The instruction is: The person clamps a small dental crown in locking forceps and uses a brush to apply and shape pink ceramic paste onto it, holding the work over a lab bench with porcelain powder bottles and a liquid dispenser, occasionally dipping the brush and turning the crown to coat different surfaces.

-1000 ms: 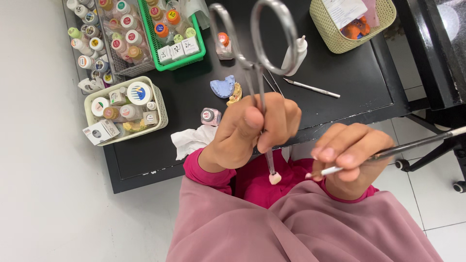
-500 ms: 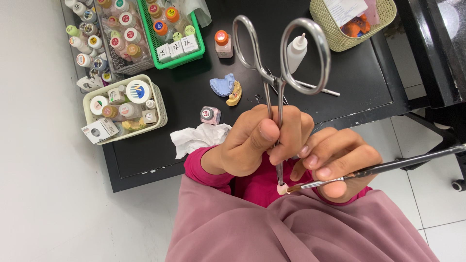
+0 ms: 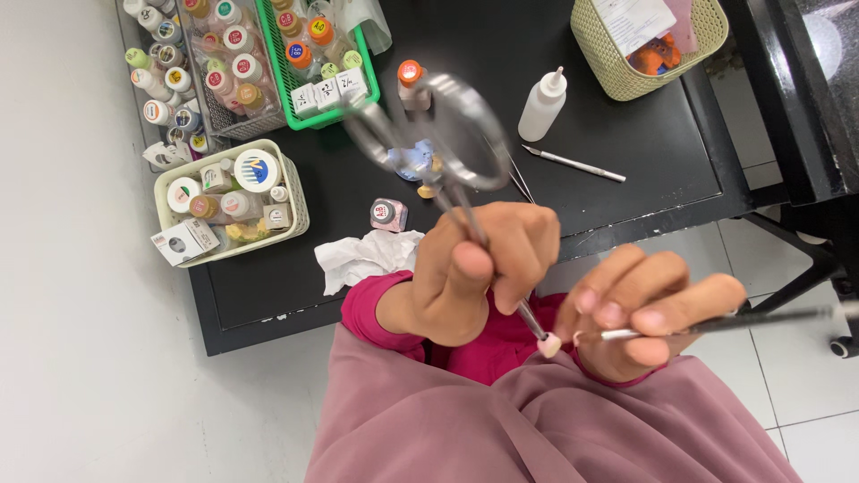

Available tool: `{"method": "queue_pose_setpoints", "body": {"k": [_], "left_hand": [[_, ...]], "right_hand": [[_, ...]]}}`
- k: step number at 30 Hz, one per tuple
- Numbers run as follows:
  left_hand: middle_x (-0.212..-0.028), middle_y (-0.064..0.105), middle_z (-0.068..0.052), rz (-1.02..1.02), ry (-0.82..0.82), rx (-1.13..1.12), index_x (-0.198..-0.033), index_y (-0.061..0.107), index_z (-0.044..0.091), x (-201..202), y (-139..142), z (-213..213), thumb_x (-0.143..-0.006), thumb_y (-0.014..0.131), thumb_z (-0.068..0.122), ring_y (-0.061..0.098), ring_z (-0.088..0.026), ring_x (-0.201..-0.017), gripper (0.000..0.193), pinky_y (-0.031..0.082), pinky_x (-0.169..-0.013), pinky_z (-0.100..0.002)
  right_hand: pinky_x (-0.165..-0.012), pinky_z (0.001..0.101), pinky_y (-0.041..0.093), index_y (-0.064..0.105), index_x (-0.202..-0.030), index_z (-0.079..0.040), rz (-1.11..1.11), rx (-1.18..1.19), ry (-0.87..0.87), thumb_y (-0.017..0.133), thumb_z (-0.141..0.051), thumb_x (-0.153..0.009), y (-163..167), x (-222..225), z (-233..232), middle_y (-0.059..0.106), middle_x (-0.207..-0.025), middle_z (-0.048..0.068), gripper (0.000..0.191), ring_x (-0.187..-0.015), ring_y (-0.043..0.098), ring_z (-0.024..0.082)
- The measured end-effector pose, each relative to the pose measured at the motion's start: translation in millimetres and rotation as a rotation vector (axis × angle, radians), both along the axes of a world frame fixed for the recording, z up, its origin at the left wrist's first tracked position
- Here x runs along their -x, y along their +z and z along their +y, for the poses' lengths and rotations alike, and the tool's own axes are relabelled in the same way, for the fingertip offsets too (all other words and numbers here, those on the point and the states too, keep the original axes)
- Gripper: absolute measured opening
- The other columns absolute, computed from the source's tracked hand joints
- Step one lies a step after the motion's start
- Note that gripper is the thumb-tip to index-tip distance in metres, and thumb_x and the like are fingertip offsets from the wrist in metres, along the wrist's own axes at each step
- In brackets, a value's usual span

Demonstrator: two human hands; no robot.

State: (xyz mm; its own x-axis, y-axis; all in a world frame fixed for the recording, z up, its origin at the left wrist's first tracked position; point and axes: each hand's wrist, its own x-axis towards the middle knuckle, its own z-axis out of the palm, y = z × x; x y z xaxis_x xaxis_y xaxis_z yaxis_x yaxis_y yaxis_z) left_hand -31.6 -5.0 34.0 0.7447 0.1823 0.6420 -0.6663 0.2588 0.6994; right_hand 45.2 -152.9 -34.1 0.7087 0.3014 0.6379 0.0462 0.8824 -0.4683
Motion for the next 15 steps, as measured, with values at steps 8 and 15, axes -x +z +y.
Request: {"method": "queue_pose_setpoints", "body": {"k": [8, 15], "left_hand": [[-0.079, 0.055, 0.002, -0.192, 0.294, -0.205, -0.09, 0.059, 0.009, 8, -4, 0, -0.113, 0.046, 0.028, 0.05, -0.015, -0.069, 0.033, 0.04, -0.067, -0.033], [-0.08, 0.056, 0.001, -0.223, 0.252, -0.25, -0.09, 0.06, 0.009, 10, -2, 5, -0.112, 0.049, 0.019, 0.053, -0.016, -0.071, 0.026, 0.04, -0.068, -0.035]], "right_hand": [[-0.053, 0.0271, 0.057, 0.044, -0.106, -0.011, -0.168, 0.058, -0.247, 0.071, -0.015, -0.096, -8, 6, -2, 0.058, -0.081, 0.006, 0.03, -0.072, 0.066, 0.021], [-0.053, 0.0261, 0.056, 0.045, -0.102, -0.01, -0.256, 0.03, -0.238, 0.073, -0.01, -0.093, -9, 0, 0, 0.06, -0.078, 0.006, 0.029, -0.067, 0.061, 0.021]]}}
